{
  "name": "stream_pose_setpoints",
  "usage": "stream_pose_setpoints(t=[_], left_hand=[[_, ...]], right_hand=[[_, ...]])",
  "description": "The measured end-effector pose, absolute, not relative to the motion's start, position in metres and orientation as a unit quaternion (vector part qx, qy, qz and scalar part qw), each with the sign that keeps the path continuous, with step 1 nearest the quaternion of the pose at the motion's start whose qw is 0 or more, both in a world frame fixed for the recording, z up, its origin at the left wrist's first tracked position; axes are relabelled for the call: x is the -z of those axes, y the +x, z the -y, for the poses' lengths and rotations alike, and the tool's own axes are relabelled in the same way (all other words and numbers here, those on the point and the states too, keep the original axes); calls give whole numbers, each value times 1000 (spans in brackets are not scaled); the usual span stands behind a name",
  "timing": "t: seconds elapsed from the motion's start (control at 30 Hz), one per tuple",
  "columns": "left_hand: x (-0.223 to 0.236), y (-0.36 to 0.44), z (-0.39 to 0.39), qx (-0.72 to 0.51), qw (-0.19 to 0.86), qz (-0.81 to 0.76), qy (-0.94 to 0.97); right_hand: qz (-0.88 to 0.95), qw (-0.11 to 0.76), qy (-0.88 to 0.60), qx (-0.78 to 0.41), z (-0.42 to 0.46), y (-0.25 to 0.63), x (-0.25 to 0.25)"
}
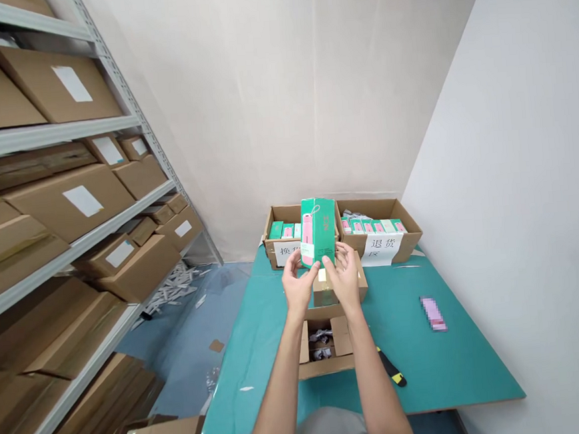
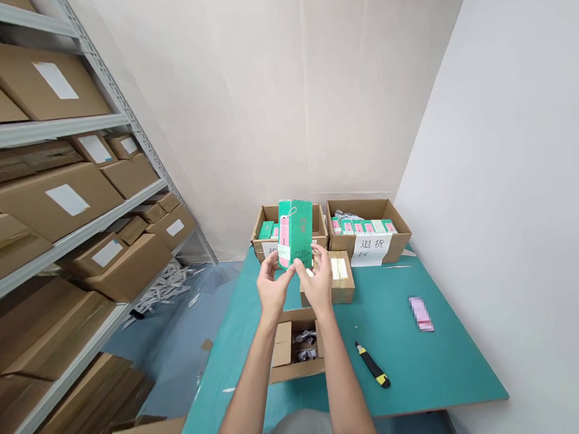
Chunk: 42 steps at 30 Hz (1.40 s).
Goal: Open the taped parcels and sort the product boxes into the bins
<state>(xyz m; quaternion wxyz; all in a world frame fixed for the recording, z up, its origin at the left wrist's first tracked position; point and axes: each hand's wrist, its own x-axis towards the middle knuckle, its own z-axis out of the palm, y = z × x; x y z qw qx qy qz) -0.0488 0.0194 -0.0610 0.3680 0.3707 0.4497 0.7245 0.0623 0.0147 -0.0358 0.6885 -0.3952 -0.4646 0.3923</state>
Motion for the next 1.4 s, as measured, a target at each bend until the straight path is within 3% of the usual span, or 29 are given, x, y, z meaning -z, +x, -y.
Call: stream_pose_setpoints(t=[0.13,0.27,0.43,0.53,0.7,0.93,1.1,1.23,1.4], left_hand=[[57,-42,-14,-719,362,-449,388],[59,-51,-19,-683,427,-404,433],[69,-72,-30,-639,570,-371,360],[75,-73,-31,-634,602,-357,330],[78,-65,-35,-660,575,-372,309],[73,-59,-40,-706,394,-469,355],[69,-52,-34,-691,381,-459,409],[64,-58,-33,-647,448,-421,451],[65,-73,-39,-613,606,-361,354]], right_hand=[[476,678,-436,-352,-14,52,33],[441,700,-456,-329,-21,54,40],[420,703,-407,-404,-32,65,50],[411,694,-395,-440,-37,67,55],[425,685,-394,-442,-42,64,56],[496,696,-409,-320,-42,52,49],[497,673,-453,-307,-44,44,53],[446,706,-460,-302,-52,51,58],[390,712,-395,-431,-59,65,65]])
